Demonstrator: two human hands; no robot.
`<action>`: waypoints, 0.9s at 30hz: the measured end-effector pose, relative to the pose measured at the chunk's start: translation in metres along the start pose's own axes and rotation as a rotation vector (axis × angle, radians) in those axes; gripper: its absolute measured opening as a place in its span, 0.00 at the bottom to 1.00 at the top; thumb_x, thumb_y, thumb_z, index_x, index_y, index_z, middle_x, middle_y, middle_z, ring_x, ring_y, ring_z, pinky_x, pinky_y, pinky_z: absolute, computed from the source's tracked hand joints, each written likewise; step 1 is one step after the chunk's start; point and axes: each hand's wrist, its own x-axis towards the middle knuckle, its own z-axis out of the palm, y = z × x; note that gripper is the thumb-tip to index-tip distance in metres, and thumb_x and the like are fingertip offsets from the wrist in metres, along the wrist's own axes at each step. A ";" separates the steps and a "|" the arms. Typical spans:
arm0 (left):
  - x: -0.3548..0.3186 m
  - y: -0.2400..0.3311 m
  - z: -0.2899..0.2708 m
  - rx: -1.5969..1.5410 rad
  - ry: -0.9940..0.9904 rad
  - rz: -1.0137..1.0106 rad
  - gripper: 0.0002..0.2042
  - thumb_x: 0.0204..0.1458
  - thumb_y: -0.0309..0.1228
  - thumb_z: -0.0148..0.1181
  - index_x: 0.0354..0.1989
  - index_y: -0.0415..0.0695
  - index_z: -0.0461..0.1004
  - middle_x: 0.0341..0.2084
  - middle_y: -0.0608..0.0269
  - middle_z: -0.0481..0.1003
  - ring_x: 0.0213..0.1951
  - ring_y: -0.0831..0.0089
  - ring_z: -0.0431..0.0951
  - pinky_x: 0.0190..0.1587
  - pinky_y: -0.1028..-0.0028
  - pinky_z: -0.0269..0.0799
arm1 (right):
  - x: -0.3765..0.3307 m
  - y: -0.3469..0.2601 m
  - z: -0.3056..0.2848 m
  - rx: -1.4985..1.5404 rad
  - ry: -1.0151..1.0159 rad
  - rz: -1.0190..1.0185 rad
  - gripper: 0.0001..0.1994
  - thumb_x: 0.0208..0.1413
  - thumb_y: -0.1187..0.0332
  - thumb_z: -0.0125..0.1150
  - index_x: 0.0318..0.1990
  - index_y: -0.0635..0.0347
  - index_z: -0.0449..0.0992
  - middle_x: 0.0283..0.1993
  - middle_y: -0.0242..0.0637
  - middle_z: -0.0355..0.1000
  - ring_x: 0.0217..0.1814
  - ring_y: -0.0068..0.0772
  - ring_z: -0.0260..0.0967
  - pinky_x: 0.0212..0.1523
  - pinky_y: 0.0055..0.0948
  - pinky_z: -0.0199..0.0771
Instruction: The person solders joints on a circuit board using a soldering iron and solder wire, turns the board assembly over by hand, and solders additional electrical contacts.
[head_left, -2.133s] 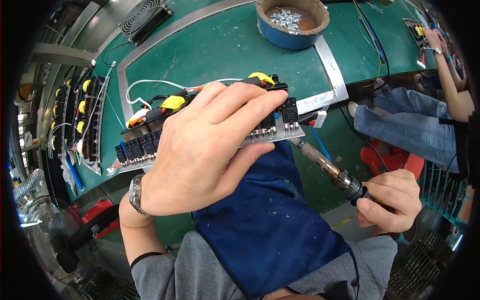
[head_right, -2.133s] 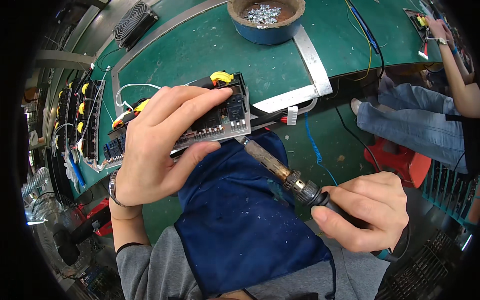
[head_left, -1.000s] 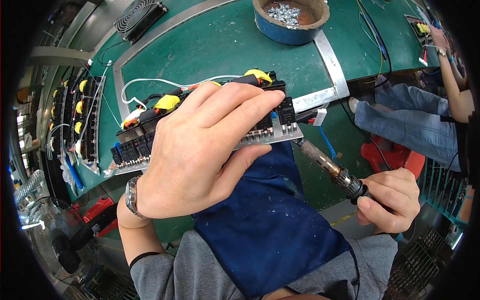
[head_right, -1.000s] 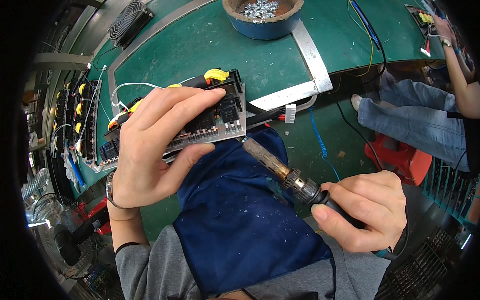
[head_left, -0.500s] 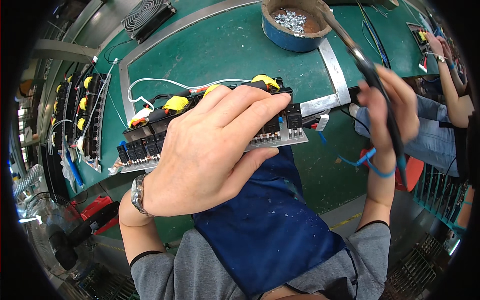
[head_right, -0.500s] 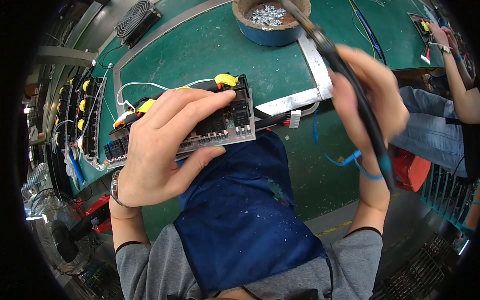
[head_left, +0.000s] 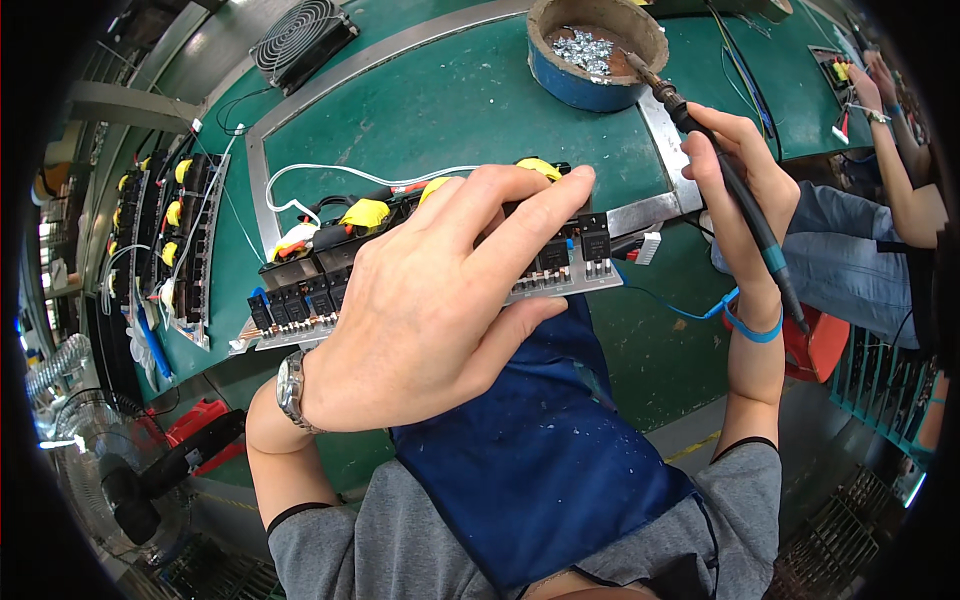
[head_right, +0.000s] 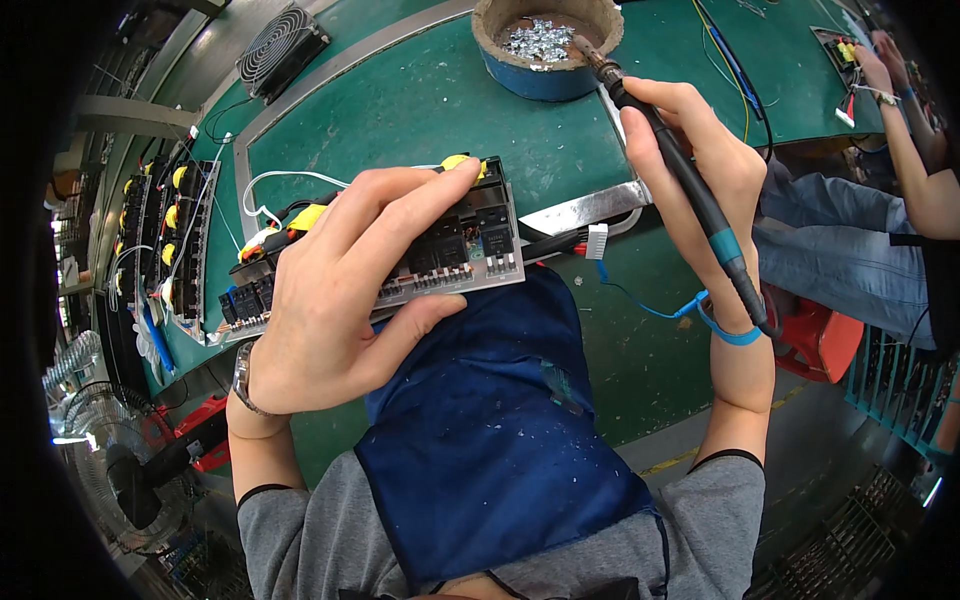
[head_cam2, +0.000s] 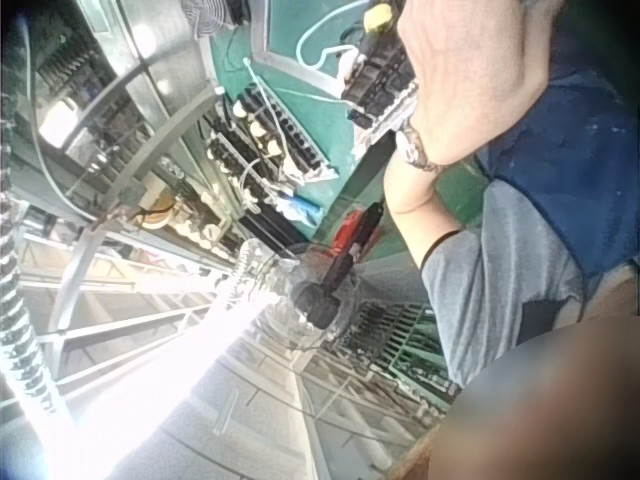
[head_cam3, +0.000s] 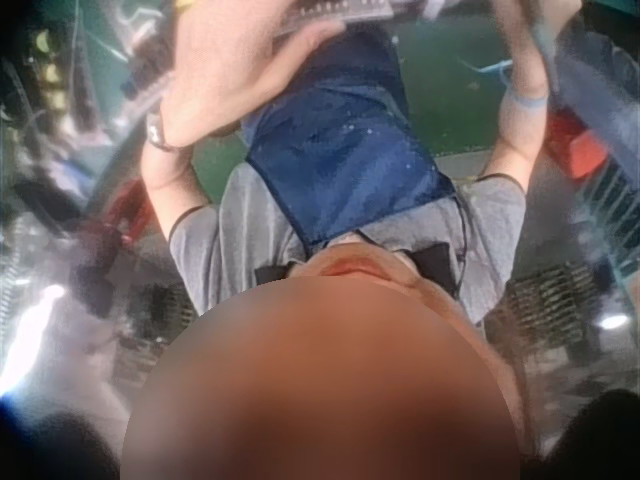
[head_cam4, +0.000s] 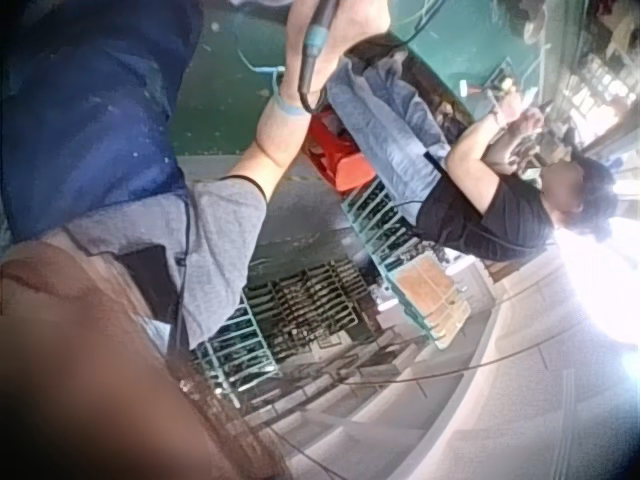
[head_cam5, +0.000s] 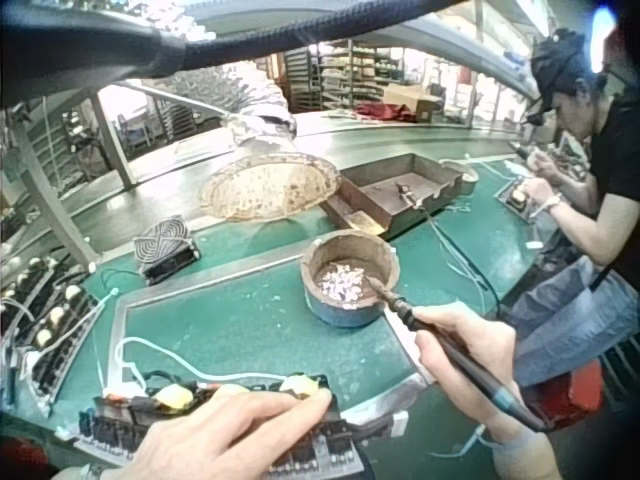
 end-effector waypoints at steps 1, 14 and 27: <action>0.000 -0.001 0.000 0.001 -0.005 0.000 0.35 0.41 0.27 0.70 0.64 0.44 0.67 0.51 0.52 0.72 0.48 0.54 0.76 0.48 0.65 0.74 | -0.003 -0.005 -0.003 0.039 -0.004 0.043 0.11 0.59 0.71 0.64 0.48 0.62 0.80 0.29 0.36 0.78 0.27 0.16 0.72 0.30 0.16 0.70; -0.004 -0.009 -0.008 0.086 0.092 0.048 0.37 0.38 0.34 0.75 0.61 0.41 0.69 0.46 0.52 0.72 0.46 0.55 0.72 0.50 0.63 0.70 | -0.057 -0.053 0.030 0.476 -0.032 -0.021 0.30 0.45 0.67 0.77 0.57 0.64 0.73 0.47 0.43 0.76 0.43 0.30 0.79 0.44 0.26 0.80; -0.067 -0.019 -0.043 0.271 0.299 -0.040 0.50 0.25 0.57 0.73 0.59 0.36 0.72 0.54 0.51 0.72 0.56 0.55 0.71 0.59 0.60 0.64 | -0.074 -0.056 0.034 0.621 0.010 0.148 0.35 0.45 0.66 0.78 0.61 0.68 0.68 0.49 0.46 0.75 0.46 0.31 0.77 0.51 0.28 0.76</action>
